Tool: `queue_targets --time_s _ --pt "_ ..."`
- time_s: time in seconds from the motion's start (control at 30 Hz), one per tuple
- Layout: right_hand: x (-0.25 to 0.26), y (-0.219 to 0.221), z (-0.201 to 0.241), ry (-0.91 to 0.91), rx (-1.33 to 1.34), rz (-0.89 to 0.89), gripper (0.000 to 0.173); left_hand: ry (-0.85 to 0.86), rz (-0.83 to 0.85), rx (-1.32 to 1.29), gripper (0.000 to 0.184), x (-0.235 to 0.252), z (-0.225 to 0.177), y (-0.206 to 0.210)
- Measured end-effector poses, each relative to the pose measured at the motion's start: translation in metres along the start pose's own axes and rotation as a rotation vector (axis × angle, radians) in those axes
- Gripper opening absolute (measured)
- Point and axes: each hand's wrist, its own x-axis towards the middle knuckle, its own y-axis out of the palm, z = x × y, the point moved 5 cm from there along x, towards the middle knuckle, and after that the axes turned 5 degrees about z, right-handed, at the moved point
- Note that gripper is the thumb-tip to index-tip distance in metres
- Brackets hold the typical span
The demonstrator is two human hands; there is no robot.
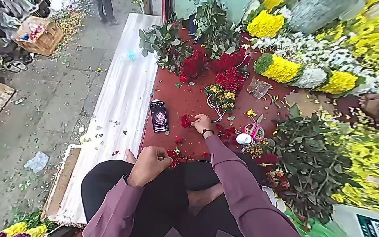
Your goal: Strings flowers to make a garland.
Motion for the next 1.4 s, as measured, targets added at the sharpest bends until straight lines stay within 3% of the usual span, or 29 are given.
queue_targets --time_s 0.07,0.13,0.2,0.3,0.4,0.63,0.77,0.9,1.13,1.4 --pt "-0.005 -0.005 -0.005 0.077 -0.035 -0.009 0.035 -0.003 0.009 0.009 0.02 0.001 -0.002 0.0" --pt "-0.012 -0.003 -0.004 0.094 -0.063 0.027 0.042 -0.002 0.021 0.023 0.02 0.002 -0.004 0.002" --pt "-0.017 0.005 0.0 0.01 -0.099 -0.001 0.045 0.004 0.03 0.027 0.021 0.003 -0.004 0.004" --pt "-0.016 0.011 0.005 -0.11 -0.019 -0.064 0.024 -0.007 0.037 0.028 0.021 0.002 -0.003 0.005" --pt "-0.014 0.003 0.01 -0.156 0.093 -0.072 0.017 -0.008 0.021 0.027 0.021 0.0 -0.003 0.002" --pt "-0.015 -0.016 0.017 -0.198 0.259 -0.051 0.024 0.009 0.027 0.038 0.019 0.001 -0.004 0.003" --pt "-0.048 -0.025 0.025 -0.173 0.487 -0.006 0.039 0.021 0.02 0.009 0.02 0.0 -0.002 0.002" --pt "-0.09 -0.033 0.039 -0.238 0.607 0.013 0.023 0.007 0.027 0.016 0.021 0.0 -0.002 0.003" --pt "-0.149 -0.046 0.065 -0.296 0.825 0.108 0.017 0.0 0.045 0.044 0.02 0.001 -0.004 0.004" --pt "-0.179 -0.046 0.075 -0.503 0.812 0.054 0.016 -0.019 0.037 0.053 0.02 0.001 -0.002 0.003"
